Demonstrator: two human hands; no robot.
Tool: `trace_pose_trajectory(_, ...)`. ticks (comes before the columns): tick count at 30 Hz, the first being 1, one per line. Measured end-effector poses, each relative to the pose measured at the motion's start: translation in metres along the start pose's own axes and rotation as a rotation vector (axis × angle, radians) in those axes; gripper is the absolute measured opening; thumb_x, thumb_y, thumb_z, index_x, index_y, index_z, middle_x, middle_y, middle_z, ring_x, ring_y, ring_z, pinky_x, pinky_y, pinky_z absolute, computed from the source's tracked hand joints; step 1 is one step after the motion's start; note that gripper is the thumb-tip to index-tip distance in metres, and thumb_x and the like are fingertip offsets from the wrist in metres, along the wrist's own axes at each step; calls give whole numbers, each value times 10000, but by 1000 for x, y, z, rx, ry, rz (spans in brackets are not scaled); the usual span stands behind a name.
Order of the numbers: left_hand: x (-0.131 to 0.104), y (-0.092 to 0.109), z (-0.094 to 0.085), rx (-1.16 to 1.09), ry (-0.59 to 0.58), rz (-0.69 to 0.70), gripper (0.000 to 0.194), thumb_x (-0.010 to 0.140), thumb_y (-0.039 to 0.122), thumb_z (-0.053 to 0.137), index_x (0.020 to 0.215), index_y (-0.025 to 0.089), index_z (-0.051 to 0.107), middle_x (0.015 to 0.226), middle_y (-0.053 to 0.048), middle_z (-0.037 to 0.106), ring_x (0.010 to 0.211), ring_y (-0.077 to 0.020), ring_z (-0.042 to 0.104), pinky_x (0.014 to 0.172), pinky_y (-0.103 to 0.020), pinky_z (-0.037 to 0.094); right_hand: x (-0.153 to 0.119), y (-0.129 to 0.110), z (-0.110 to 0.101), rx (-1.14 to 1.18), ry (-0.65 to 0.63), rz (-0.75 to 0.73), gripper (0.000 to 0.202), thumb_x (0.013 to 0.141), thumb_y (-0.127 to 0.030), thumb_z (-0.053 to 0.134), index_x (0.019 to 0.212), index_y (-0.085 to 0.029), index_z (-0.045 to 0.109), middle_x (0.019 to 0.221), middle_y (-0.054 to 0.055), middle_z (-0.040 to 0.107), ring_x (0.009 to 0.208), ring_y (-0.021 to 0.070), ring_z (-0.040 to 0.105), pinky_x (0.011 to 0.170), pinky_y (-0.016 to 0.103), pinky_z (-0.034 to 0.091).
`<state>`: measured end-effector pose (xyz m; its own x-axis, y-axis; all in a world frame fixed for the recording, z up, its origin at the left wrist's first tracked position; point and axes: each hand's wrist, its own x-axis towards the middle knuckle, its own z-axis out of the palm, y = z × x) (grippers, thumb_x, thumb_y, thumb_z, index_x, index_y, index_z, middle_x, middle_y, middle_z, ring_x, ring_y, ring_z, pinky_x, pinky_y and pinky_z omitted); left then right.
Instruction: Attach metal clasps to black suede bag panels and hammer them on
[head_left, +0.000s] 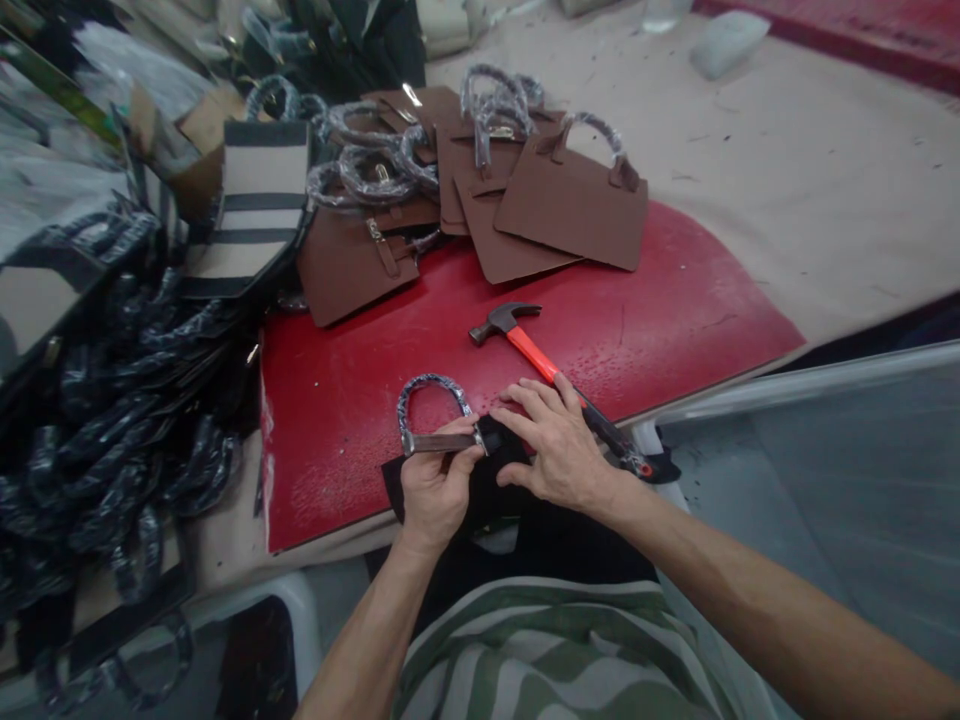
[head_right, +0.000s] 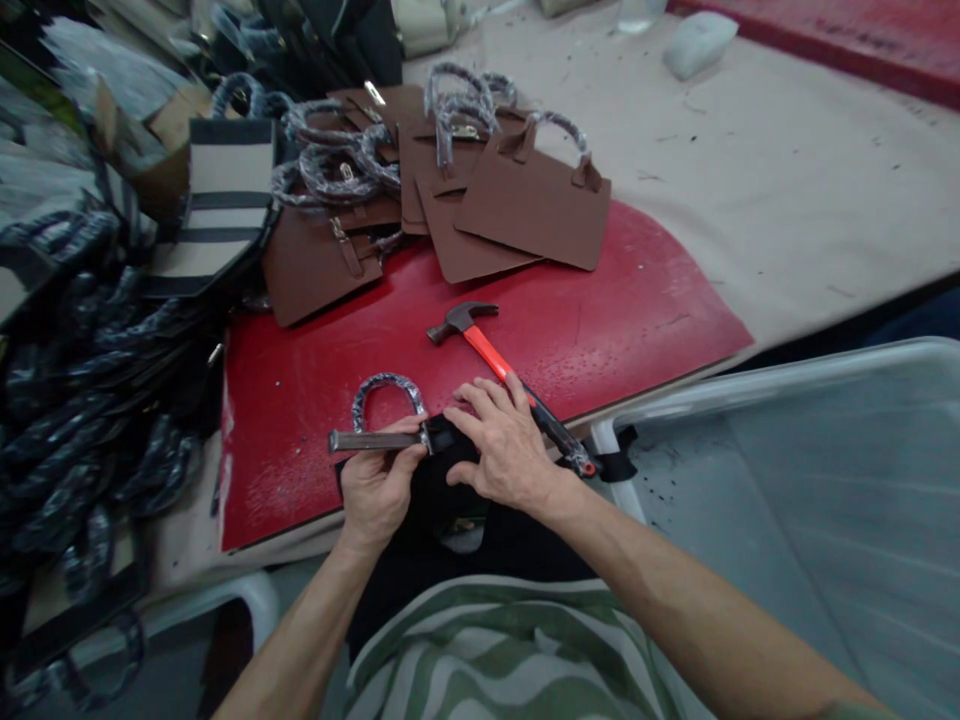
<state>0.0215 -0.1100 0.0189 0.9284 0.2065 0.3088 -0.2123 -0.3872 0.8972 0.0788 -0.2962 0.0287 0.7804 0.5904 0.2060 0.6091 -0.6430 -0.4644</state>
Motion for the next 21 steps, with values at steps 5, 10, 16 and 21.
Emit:
trace_pose_trajectory(5,1,0,1,57,-2,18,153,893,288,671,1000,184,705,1069,-85,753,994,-226,726,922,-397,605,0,0,1,3,-5,-1,754,672,-531,863,1304,-210,604,1376,105,546,1321,346,417,1210,565,130)
trace_pose_trajectory(10,0,1,3,115,-39,68,150,899,271,659,1020,189,694,1083,-87,749,1020,-230,720,932,-396,597,0,-1,-1,-6,-10,-4,723,701,-535,841,1303,-217,598,1369,99,547,1327,342,410,1205,555,133)
trace_pose_trajectory(16,0,0,4,179,-34,110,142,914,237,616,1029,185,682,1097,-89,742,1020,-220,711,932,-388,583,1,-1,-3,-8,-12,-18,725,701,-513,853,1304,-204,597,1372,113,550,1332,349,415,1202,574,119)
trace_pose_trajectory(21,0,-1,2,152,-39,141,131,899,219,633,1019,179,670,1097,-90,739,1011,-216,709,934,-397,578,-10,-5,-1,-25,23,-5,714,747,-476,816,1351,-192,562,1418,144,511,1378,367,369,1196,592,139)
